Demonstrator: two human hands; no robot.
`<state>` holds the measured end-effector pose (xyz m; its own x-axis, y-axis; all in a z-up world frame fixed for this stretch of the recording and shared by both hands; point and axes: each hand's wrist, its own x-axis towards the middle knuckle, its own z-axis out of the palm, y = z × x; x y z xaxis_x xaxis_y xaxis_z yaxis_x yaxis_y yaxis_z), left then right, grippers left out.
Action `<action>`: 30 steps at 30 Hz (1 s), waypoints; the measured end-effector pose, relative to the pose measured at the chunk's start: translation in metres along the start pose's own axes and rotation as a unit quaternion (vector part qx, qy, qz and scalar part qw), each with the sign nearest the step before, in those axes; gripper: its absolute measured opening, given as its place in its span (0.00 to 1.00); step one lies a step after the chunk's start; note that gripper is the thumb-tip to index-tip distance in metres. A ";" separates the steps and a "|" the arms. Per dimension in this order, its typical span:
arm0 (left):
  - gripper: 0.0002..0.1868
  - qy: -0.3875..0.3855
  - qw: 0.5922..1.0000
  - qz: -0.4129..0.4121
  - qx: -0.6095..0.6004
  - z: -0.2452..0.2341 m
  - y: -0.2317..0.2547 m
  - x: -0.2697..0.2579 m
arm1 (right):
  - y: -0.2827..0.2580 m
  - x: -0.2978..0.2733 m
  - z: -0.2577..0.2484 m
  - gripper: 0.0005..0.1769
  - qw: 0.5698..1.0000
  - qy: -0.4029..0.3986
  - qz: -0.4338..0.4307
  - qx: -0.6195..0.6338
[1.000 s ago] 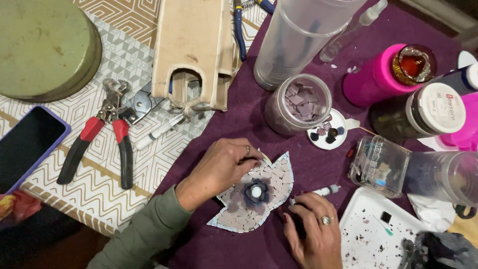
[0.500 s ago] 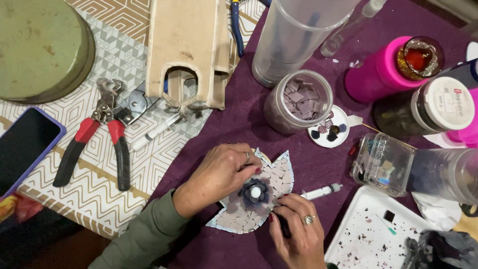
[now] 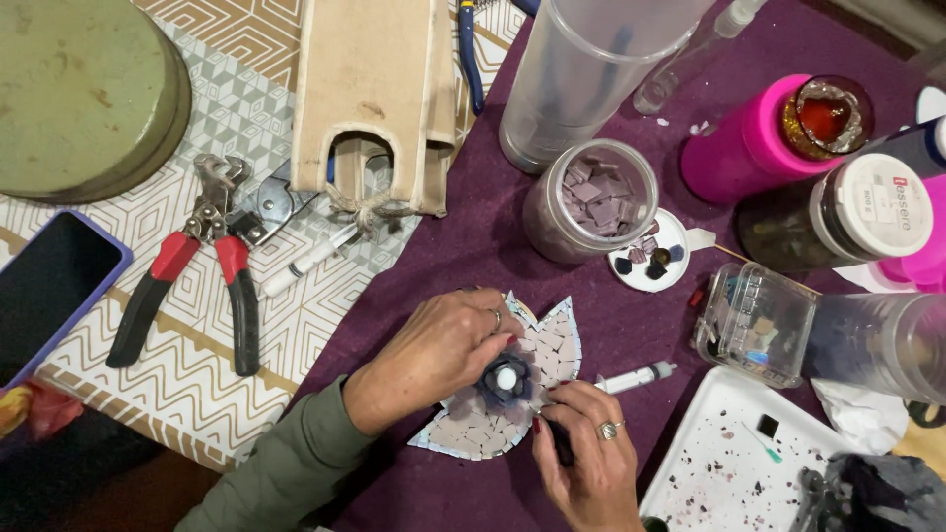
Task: Assembling a flower-shaped mosaic piece by applying glue and placing small tiles onto a cardboard template.
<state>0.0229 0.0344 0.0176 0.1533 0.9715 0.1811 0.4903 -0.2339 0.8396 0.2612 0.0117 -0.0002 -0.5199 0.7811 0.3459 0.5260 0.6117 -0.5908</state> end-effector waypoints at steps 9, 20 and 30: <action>0.09 -0.022 0.999 -0.028 -0.029 -0.008 0.011 -0.005 | 0.000 0.000 0.000 0.15 1.000 -0.004 0.010 -0.011; 0.09 -0.012 0.999 0.017 -0.048 -0.006 0.005 -0.009 | 0.003 -0.004 0.003 0.17 1.000 0.008 0.010 -0.005; 0.15 0.056 0.997 0.023 -0.049 -0.009 0.006 -0.008 | 0.001 -0.005 -0.005 0.18 1.000 0.012 0.021 -0.010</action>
<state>0.0171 0.0253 0.0261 0.0736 0.9593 0.2727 0.3971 -0.2790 0.8743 0.2673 0.0086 0.0011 -0.4816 0.8082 0.3390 0.5599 0.5813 -0.5905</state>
